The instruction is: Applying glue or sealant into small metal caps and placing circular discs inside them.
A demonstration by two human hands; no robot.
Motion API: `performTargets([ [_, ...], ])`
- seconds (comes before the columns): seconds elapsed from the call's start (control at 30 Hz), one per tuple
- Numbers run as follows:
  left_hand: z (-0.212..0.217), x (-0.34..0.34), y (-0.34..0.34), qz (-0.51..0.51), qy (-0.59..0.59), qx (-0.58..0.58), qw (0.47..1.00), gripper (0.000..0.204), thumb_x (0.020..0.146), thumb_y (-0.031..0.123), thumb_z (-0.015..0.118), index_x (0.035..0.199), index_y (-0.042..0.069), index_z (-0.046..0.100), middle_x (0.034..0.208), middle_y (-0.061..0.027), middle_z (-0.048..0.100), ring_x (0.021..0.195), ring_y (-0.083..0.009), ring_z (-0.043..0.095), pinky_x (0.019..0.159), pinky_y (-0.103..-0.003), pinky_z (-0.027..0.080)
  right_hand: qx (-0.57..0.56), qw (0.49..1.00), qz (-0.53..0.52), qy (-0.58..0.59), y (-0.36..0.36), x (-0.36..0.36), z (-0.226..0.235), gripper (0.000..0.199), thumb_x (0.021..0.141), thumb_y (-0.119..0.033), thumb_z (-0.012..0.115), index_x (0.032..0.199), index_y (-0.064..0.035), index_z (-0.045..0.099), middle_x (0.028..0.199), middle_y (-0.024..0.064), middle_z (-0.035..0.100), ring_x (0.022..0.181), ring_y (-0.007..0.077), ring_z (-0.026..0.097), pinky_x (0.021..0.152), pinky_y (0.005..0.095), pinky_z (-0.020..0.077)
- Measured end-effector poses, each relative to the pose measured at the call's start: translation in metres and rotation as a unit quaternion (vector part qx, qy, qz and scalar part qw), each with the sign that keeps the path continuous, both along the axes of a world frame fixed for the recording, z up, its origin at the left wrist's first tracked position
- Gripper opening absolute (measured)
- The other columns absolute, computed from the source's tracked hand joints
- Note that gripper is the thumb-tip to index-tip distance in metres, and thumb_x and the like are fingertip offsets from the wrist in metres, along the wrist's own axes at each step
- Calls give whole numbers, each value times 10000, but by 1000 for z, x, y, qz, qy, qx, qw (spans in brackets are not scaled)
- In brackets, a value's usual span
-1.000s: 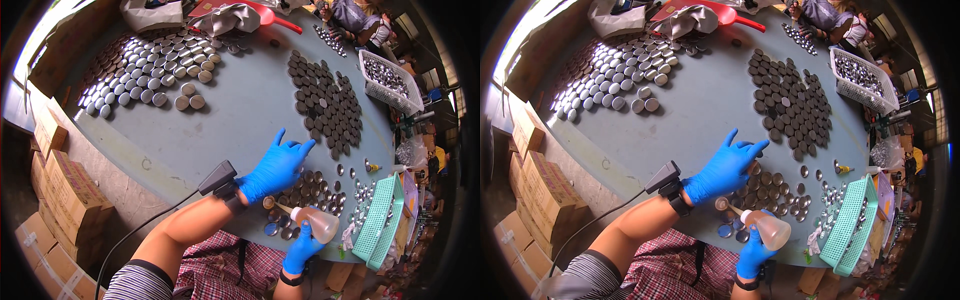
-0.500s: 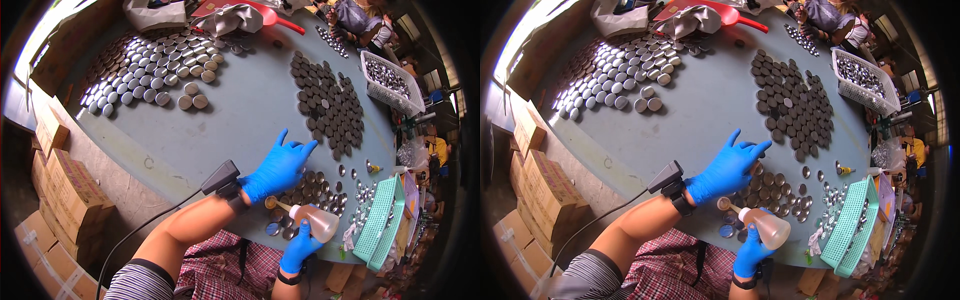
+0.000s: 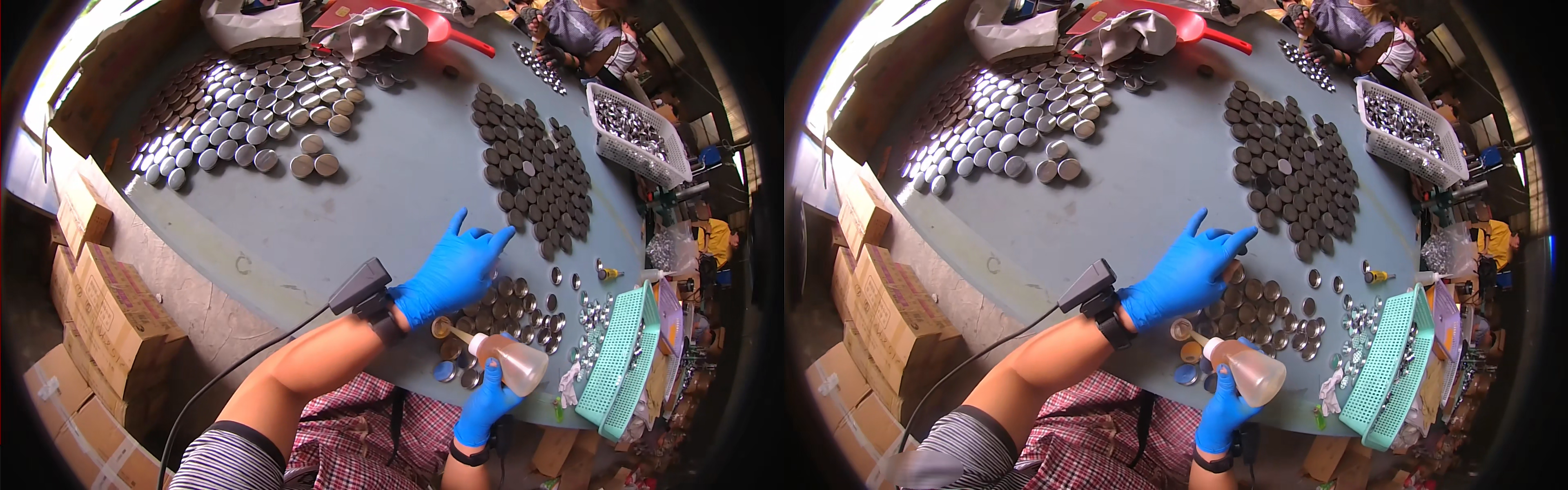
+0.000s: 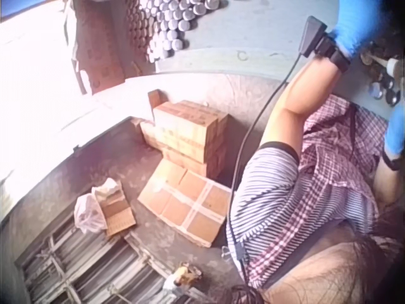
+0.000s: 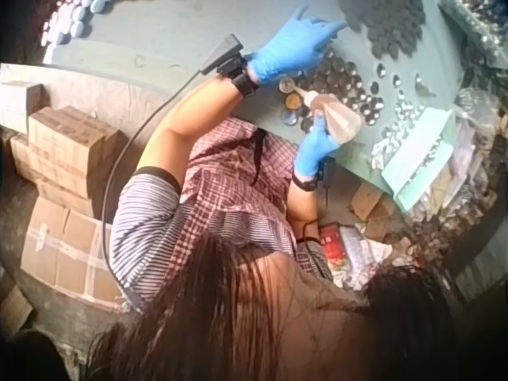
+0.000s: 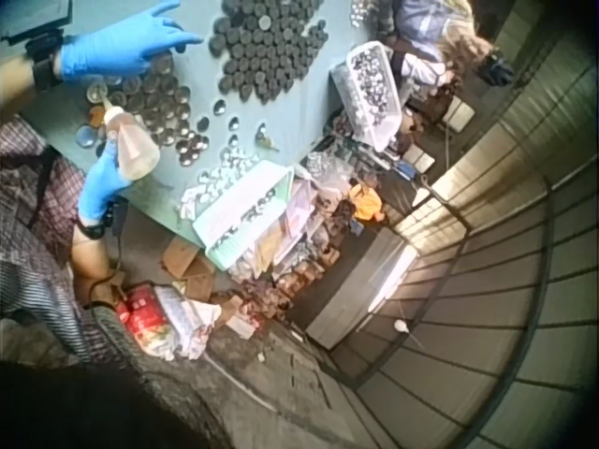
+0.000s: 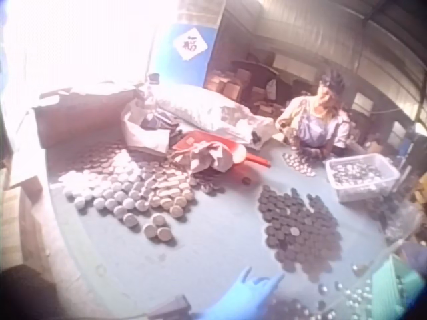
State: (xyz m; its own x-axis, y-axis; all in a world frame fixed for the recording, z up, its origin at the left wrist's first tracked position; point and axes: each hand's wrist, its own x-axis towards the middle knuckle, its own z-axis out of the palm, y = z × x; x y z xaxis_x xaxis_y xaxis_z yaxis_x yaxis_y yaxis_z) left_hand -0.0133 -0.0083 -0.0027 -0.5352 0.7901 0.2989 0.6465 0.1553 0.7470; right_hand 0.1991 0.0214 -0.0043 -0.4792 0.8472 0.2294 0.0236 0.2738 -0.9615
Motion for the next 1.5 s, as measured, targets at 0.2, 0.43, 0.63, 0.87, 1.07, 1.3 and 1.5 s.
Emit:
performTargets([
  [0.2, -4, 0, 3, 3, 2, 0, 1000, 647, 855, 66, 583, 1465, 66, 367, 1092, -117, 672, 1176, -280, 577, 1182, -588, 170, 4, 1000, -1, -11, -4, 6, 0, 577, 843, -147, 772, 1284, 74, 472, 1219, 201, 605, 1118, 302, 598, 991, 427, 479],
  [0.43, -9, 4, 5, 22, 15, 27, 999, 612, 868, 75, 576, 1451, 67, 389, 1078, -109, 683, 1170, -278, 580, 1178, -598, 170, -5, 1000, -13, -13, -4, 23, 7, 574, 849, -175, 767, 1284, 73, 486, 1216, 178, 600, 1108, 289, 598, 981, 410, 484],
  [0.63, -6, 3, 4, 5, -6, -2, 1000, 602, 862, 63, 574, 1438, 64, 399, 1076, -94, 695, 1189, -276, 570, 1182, -597, 160, -15, 998, -66, 16, -4, 29, 18, 512, 887, -156, 703, 1298, 64, 491, 1224, 133, 590, 1117, 241, 581, 989, 372, 467],
  [0.87, 3, 4, 1, -13, -15, -27, 999, 606, 857, 50, 568, 1438, 62, 395, 1102, -119, 682, 1217, -278, 558, 1185, -598, 149, -4, 999, -34, 6, -2, 38, 3, 588, 810, -120, 795, 1282, 65, 496, 1222, 167, 605, 1108, 273, 599, 981, 410, 484],
  [1.07, -3, 3, 2, -6, -16, -17, 1000, 600, 860, 50, 562, 1437, 62, 395, 1102, -135, 676, 1202, -286, 569, 1183, -601, 155, -3, 997, -70, -18, -1, 44, 7, 546, 820, -77, 764, 1275, 73, 500, 1206, 170, 612, 1091, 277, 608, 977, 414, 487],
  [1.3, -2, 3, 1, -2, -14, -4, 1000, 562, 875, 60, 557, 1418, 62, 415, 1059, -118, 692, 1176, -280, 584, 1181, -595, 171, 47, 996, -24, -76, -11, 48, 9, 542, 852, -107, 737, 1300, 67, 485, 1233, 146, 581, 1112, 245, 582, 998, 390, 467],
  [1.5, -3, 4, 2, 3, -6, 2, 1000, 557, 875, 59, 556, 1414, 61, 418, 1051, -107, 697, 1172, -277, 586, 1180, -593, 175, 40, 996, -58, -46, -2, 34, 6, 475, 837, -53, 738, 1240, 84, 527, 1180, 169, 625, 1073, 268, 616, 970, 407, 482],
])
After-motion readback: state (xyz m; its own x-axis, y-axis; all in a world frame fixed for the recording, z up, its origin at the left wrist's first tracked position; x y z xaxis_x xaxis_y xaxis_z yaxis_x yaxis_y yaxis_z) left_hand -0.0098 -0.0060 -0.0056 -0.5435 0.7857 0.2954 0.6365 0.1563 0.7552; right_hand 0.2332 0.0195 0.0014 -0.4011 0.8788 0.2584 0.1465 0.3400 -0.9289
